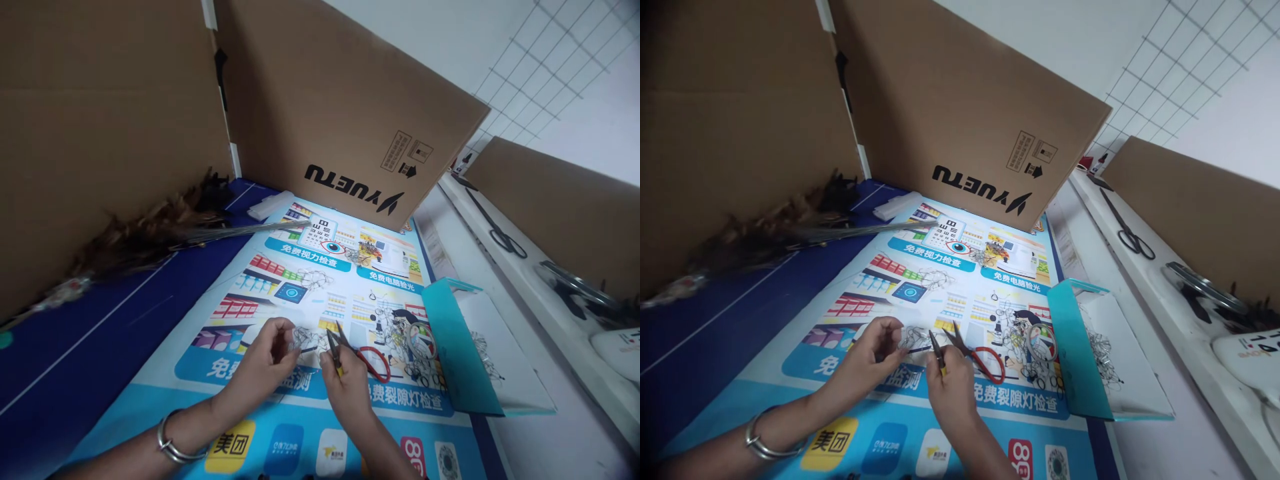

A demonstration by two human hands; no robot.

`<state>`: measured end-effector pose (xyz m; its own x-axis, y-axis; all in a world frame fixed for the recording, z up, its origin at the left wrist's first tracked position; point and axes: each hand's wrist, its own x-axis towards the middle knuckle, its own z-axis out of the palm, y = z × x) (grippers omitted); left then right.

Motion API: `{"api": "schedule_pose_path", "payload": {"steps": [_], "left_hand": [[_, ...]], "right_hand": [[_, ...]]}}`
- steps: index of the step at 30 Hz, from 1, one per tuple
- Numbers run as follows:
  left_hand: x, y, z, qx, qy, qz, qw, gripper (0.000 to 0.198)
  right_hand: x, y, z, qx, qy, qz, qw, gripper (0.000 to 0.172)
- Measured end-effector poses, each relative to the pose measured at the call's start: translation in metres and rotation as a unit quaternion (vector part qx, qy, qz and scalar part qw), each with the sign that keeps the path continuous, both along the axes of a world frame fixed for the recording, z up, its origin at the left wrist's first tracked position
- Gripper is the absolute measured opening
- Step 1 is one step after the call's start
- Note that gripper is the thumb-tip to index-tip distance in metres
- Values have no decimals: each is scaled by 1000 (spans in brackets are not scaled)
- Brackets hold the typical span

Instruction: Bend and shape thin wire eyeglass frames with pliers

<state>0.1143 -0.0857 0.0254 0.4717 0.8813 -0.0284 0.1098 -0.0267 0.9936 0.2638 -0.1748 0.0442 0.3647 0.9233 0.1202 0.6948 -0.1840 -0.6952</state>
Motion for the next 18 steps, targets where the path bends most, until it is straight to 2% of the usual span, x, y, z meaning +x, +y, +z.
{"api": "schedule_pose_path", "payload": {"steps": [5,10,15,18], "left_hand": [[-3,3,0,56,15,3,998,27],[-6,10,-2,112,28,-27,993,14],[-8,12,-2,127,41,-40,990,11],[-10,13,4,97,21,-58,993,10]], "right_hand": [[1,1,-3,-11,23,-5,1000,29],[2,0,-2,-14,41,-3,999,30],[2,-2,-2,-11,52,-4,999,30],[3,-2,-3,-7,45,-8,999,28]]}}
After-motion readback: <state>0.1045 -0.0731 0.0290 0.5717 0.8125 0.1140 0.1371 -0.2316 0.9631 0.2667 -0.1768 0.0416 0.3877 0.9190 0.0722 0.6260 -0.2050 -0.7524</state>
